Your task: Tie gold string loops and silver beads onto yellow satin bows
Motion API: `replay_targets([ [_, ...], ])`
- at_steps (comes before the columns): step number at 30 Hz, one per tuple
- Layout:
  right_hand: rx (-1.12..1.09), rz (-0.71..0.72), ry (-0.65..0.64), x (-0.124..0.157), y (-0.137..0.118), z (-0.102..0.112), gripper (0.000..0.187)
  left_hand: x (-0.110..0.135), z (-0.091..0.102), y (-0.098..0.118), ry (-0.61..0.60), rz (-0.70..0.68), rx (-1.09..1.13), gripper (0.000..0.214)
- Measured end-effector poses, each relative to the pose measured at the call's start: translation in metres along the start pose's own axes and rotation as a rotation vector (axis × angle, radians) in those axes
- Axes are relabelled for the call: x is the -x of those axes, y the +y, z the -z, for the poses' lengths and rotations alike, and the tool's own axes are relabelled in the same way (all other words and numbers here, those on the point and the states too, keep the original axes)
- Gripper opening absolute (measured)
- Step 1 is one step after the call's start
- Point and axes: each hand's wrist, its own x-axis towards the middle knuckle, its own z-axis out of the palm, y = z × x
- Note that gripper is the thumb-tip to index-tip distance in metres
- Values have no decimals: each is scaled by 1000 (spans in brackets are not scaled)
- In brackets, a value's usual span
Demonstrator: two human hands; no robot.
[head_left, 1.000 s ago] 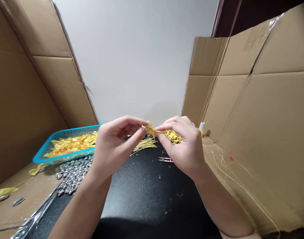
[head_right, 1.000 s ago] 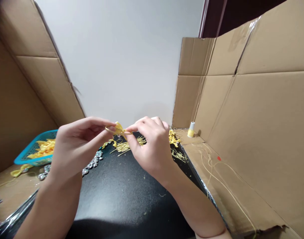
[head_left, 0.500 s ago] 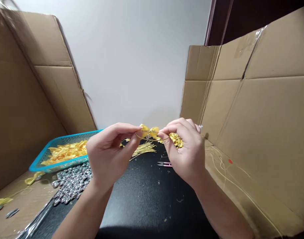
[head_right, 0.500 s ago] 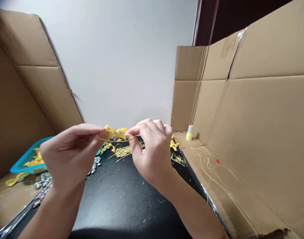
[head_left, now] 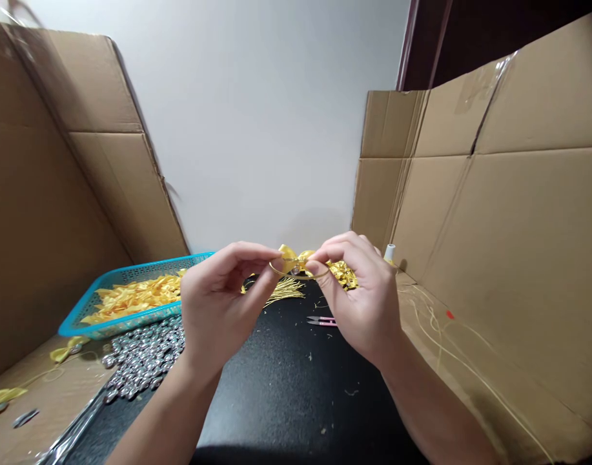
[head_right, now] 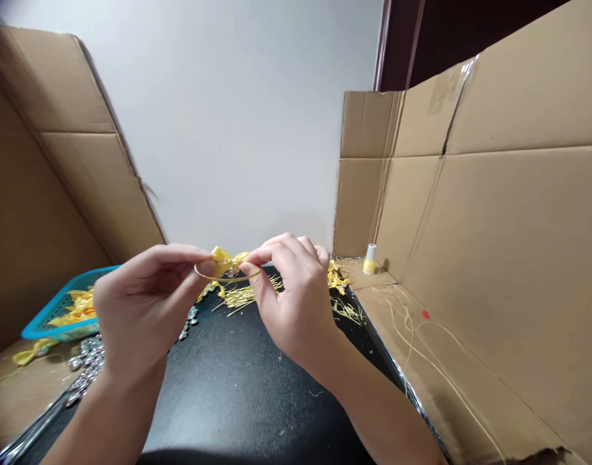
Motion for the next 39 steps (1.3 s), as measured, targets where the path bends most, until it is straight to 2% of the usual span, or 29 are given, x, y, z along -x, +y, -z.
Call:
replay_targets([
  [9, 30, 26, 26, 3, -1, -3, 9, 4, -2, 2, -15, -21, 66, 22],
  [15, 100, 42, 40, 3, -2, -6, 10, 4, -5, -1, 8, -102, 44, 18],
  [23, 107, 14, -18, 1, -1, -1, 12, 2, -4, -6, 43, -77, 59, 15],
  [32, 35, -31, -49, 2, -1, -4, 9, 0, -2, -1, -61, 56, 67, 11],
  [39, -4, -56, -52, 1, 0, -2, 9, -4, 0, 4, -59, 190, 81, 6],
])
